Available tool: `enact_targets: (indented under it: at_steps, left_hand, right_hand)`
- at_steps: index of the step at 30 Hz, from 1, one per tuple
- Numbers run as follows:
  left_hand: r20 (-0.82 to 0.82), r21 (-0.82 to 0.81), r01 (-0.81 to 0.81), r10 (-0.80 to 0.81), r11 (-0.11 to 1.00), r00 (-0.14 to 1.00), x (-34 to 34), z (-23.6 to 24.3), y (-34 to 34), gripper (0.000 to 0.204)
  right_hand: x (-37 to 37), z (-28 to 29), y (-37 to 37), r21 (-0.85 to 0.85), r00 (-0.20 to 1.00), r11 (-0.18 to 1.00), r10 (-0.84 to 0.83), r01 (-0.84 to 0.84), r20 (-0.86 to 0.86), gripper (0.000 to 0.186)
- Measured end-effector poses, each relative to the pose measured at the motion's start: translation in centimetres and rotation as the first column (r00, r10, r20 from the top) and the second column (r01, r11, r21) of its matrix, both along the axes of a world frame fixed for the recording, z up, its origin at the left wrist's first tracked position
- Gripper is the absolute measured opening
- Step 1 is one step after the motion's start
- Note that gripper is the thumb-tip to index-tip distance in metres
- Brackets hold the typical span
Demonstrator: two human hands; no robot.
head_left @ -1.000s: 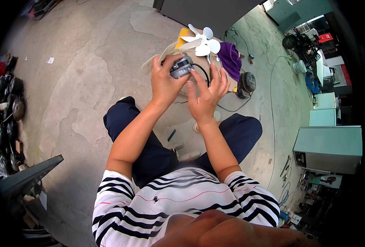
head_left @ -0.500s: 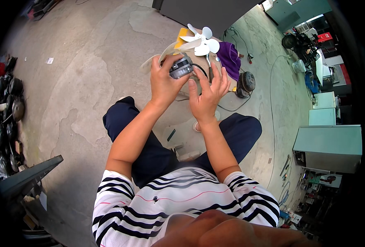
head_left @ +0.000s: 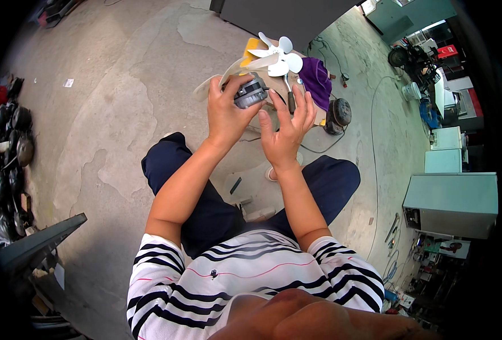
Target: The person manipulates a small fan motor and plastic fan blade by hand, using a screwdriver to tighten components and fitting the blades onto the shaft.
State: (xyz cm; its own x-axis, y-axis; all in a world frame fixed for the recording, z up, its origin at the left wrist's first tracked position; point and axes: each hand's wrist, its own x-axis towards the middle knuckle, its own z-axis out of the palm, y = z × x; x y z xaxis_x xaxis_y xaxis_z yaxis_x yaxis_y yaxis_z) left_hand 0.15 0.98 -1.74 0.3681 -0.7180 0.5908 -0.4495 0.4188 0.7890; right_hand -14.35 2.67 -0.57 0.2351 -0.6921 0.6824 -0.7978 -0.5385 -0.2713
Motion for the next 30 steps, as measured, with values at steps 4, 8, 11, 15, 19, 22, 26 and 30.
enact_targets:
  at_steps: [4, 8, 11, 15, 19, 22, 26, 30]
  left_hand:
    - [-0.005, 0.011, -0.004, 0.004, 1.0, 1.0, 0.0, -0.1, 0.0, 0.054]
    - [0.017, 0.0, -0.013, 0.013, 1.0, 1.0, -0.1, 0.0, 0.0, 0.055]
    - [-0.031, 0.022, -0.006, 0.007, 1.0, 0.999, -0.1, -0.1, 0.0, 0.054]
    - [0.002, 0.009, -0.001, 0.001, 1.0, 1.0, 0.0, 0.0, -0.1, 0.052]
    - [0.004, 0.028, 0.004, -0.004, 1.0, 1.0, 0.0, -0.2, 0.1, 0.052]
    - [0.01, 0.023, 0.0, 0.0, 1.0, 1.0, -0.1, -0.3, 0.0, 0.053]
    - [0.0, 0.018, -0.002, 0.002, 1.0, 1.0, -0.1, -0.3, -0.1, 0.054]
    - [-0.002, 0.024, -0.001, 0.001, 1.0, 1.0, -0.1, -0.3, -0.1, 0.055]
  right_hand:
    - [0.4, 0.4, 0.2, 0.005, 0.994, 0.999, -0.05, 0.051, -0.099, 0.043]
    - [0.2, 0.0, 0.0, 0.0, 1.0, 1.0, 0.001, -0.001, 0.0, 0.043]
    - [0.3, 0.0, 0.5, 0.019, 0.997, 1.0, -0.015, 0.017, -0.08, 0.043]
    - [0.2, -0.3, 0.4, 0.026, 0.999, 1.0, -0.007, 0.007, -0.033, 0.042]
    - [0.0, -0.5, 0.2, 0.04, 0.996, 0.997, -0.07, 0.072, -0.06, 0.042]
    - [0.0, -0.4, 0.3, 0.04, 0.999, 0.999, 0.023, -0.024, 0.024, 0.044]
    - [0.3, -0.1, 0.5, 0.045, 0.998, 0.998, -0.035, 0.037, -0.043, 0.045]
    - [0.4, 0.1, 0.4, 0.038, 0.998, 0.999, -0.035, 0.037, -0.054, 0.045]
